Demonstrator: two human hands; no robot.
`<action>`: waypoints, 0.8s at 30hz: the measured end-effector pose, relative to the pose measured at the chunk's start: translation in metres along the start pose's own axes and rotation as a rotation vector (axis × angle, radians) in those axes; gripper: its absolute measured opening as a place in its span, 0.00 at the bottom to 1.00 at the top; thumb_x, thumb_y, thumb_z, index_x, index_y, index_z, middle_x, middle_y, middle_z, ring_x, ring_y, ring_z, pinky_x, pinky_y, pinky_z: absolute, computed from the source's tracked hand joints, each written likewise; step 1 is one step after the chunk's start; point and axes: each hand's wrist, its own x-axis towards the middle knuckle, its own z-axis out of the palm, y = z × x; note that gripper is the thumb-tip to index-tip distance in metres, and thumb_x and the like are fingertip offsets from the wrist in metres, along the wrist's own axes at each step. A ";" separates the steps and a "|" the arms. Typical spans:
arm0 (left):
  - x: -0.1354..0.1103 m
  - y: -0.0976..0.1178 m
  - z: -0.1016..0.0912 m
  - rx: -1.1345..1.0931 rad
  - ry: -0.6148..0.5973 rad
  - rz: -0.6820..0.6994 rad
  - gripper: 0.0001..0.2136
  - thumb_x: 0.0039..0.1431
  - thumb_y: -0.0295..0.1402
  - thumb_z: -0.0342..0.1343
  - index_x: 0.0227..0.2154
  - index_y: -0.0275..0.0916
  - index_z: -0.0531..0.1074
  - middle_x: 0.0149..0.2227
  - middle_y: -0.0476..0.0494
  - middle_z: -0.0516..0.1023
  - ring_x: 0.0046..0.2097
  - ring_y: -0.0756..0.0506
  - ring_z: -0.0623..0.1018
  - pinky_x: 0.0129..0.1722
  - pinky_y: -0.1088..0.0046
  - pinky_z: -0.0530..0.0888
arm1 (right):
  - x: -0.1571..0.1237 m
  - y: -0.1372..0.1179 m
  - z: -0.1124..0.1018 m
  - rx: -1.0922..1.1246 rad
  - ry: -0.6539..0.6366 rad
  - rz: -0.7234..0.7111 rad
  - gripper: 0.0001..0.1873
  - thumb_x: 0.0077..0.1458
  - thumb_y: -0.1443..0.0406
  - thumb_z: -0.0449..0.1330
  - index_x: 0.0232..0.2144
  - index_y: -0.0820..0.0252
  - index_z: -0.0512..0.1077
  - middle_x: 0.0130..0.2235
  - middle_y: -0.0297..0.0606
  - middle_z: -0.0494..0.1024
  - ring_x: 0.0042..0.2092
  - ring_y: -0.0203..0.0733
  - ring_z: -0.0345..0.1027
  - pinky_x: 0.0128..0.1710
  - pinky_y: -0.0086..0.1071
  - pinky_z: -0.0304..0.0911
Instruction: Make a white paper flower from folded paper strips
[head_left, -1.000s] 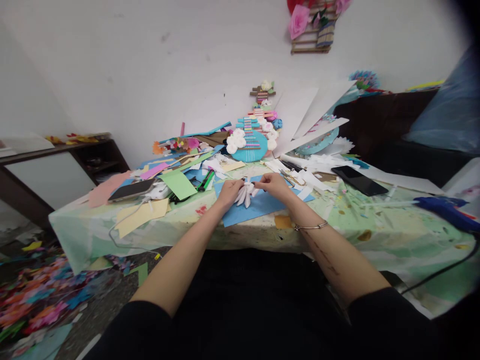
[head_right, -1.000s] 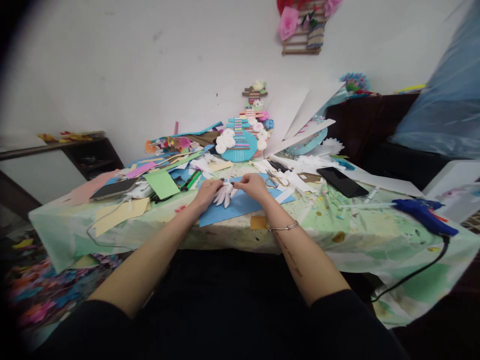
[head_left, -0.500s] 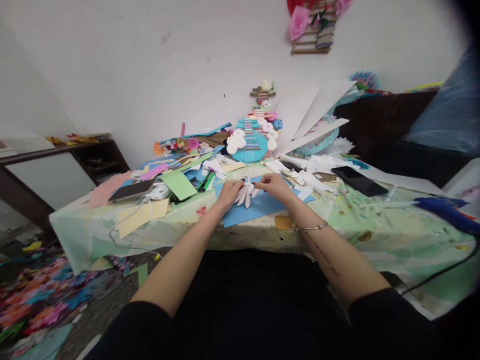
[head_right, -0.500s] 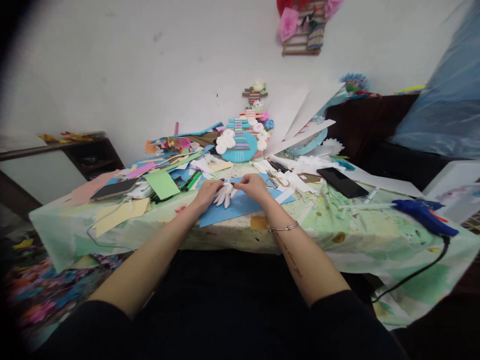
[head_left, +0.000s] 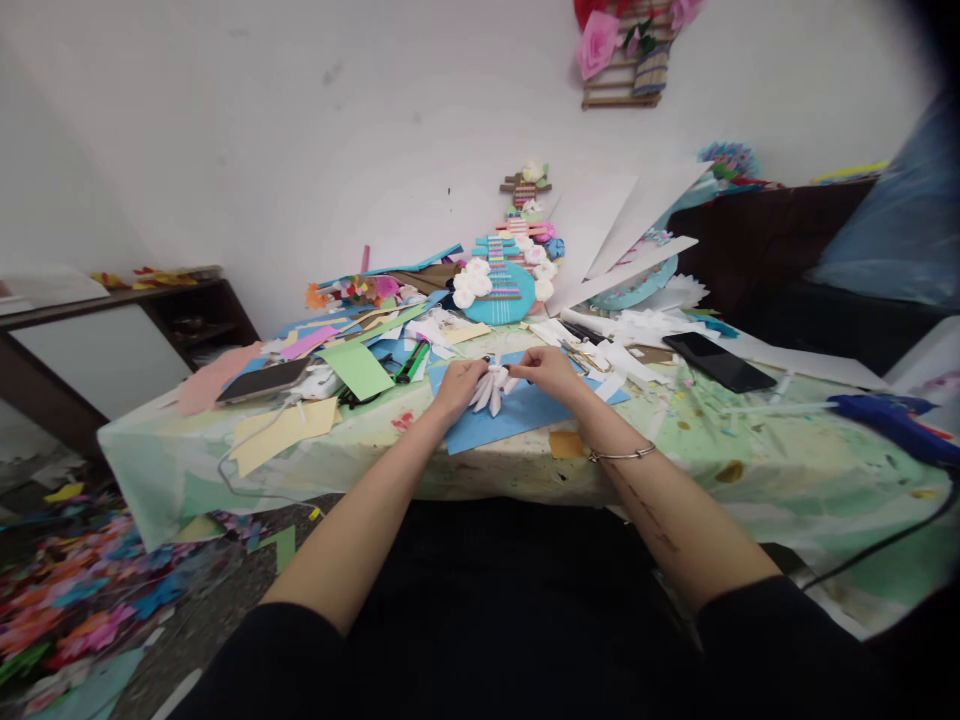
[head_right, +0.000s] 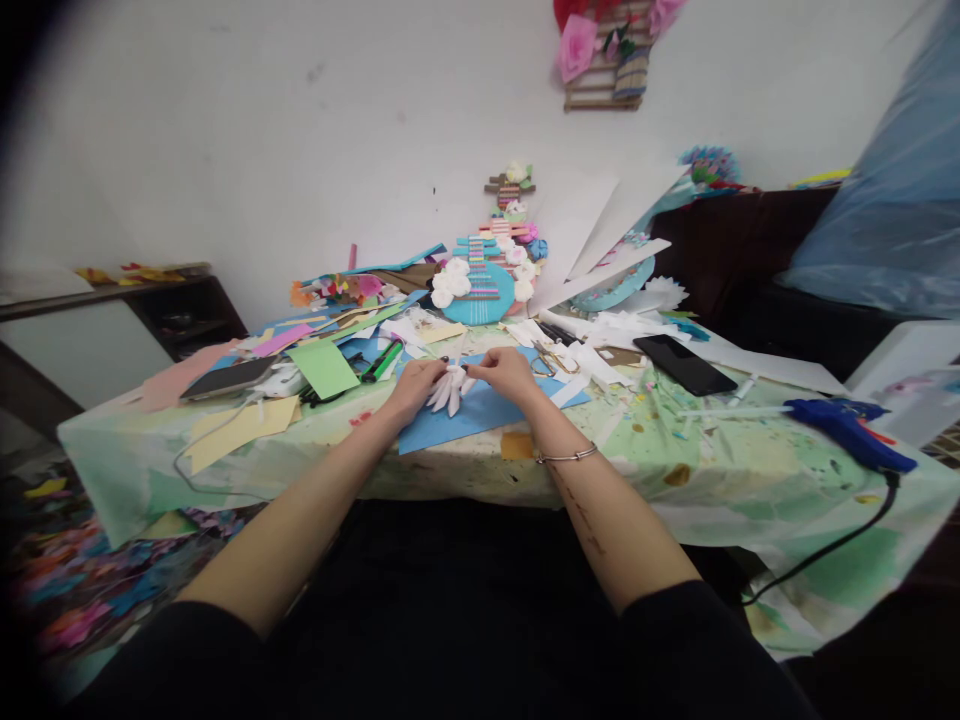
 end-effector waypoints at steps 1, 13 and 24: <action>0.000 0.000 0.000 -0.002 -0.001 -0.002 0.15 0.50 0.36 0.48 0.12 0.38 0.57 0.13 0.55 0.55 0.19 0.54 0.54 0.21 0.74 0.52 | 0.000 0.000 0.000 0.001 -0.001 -0.002 0.16 0.41 0.54 0.62 0.18 0.61 0.68 0.19 0.32 0.68 0.25 0.35 0.60 0.25 0.28 0.50; -0.001 0.003 0.000 0.011 0.012 -0.015 0.16 0.50 0.38 0.48 0.12 0.38 0.57 0.13 0.55 0.55 0.19 0.53 0.55 0.22 0.74 0.53 | 0.000 0.002 0.001 0.007 0.002 -0.002 0.17 0.41 0.53 0.61 0.18 0.61 0.68 0.20 0.32 0.68 0.25 0.35 0.60 0.25 0.28 0.50; -0.002 0.004 0.000 0.000 0.003 -0.016 0.15 0.49 0.37 0.48 0.12 0.38 0.57 0.13 0.55 0.55 0.19 0.53 0.54 0.22 0.74 0.52 | 0.001 0.001 0.001 0.000 0.002 -0.005 0.17 0.41 0.53 0.62 0.18 0.61 0.67 0.19 0.32 0.68 0.24 0.34 0.59 0.24 0.27 0.49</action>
